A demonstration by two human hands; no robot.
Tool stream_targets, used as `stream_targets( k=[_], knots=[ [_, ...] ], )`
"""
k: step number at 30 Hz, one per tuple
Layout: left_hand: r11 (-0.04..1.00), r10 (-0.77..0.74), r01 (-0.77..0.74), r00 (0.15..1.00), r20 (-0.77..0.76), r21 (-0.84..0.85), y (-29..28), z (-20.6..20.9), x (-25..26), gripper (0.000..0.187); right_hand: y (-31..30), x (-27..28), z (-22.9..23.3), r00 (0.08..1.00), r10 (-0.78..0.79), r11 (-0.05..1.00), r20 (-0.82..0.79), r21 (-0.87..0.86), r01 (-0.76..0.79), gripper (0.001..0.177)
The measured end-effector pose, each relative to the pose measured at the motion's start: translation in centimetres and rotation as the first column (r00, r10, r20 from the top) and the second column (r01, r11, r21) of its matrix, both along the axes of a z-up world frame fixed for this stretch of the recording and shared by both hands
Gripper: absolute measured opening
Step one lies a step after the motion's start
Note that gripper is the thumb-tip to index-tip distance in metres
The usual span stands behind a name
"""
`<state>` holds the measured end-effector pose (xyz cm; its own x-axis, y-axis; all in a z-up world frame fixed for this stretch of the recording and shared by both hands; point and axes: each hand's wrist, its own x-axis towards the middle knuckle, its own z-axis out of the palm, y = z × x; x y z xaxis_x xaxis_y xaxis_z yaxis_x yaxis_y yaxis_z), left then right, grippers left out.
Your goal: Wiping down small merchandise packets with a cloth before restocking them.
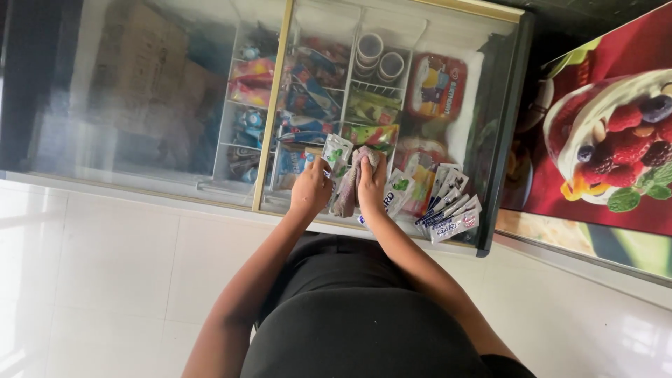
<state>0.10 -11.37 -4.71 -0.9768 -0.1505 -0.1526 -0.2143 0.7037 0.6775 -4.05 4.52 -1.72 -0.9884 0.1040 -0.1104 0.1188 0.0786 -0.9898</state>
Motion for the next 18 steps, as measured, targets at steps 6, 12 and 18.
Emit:
stream_targets(
  k=[6, 12, 18],
  knots=[
    [0.982, -0.112, 0.094, 0.988, -0.106, -0.163, 0.7, 4.8, -0.4, 0.04, 0.6, 1.1, -5.0, 1.0, -0.002, 0.985, -0.024, 0.173, 0.007, 0.04],
    [0.987, -0.108, 0.099, 0.992, -0.072, -0.128, 0.5, 1.6, 0.2, 0.038, 0.8, 2.2, -3.5, 0.996, 0.06, 0.996, 0.07, 0.064, -0.064, 0.039],
    [0.631, -0.064, -0.082, 0.986, 0.157, 0.771, 2.4, 0.3, 0.5, 0.019, 0.6, 3.3, 1.0, 0.983, 0.114, 0.947, -0.145, 0.313, -0.064, 0.032]
  ],
)
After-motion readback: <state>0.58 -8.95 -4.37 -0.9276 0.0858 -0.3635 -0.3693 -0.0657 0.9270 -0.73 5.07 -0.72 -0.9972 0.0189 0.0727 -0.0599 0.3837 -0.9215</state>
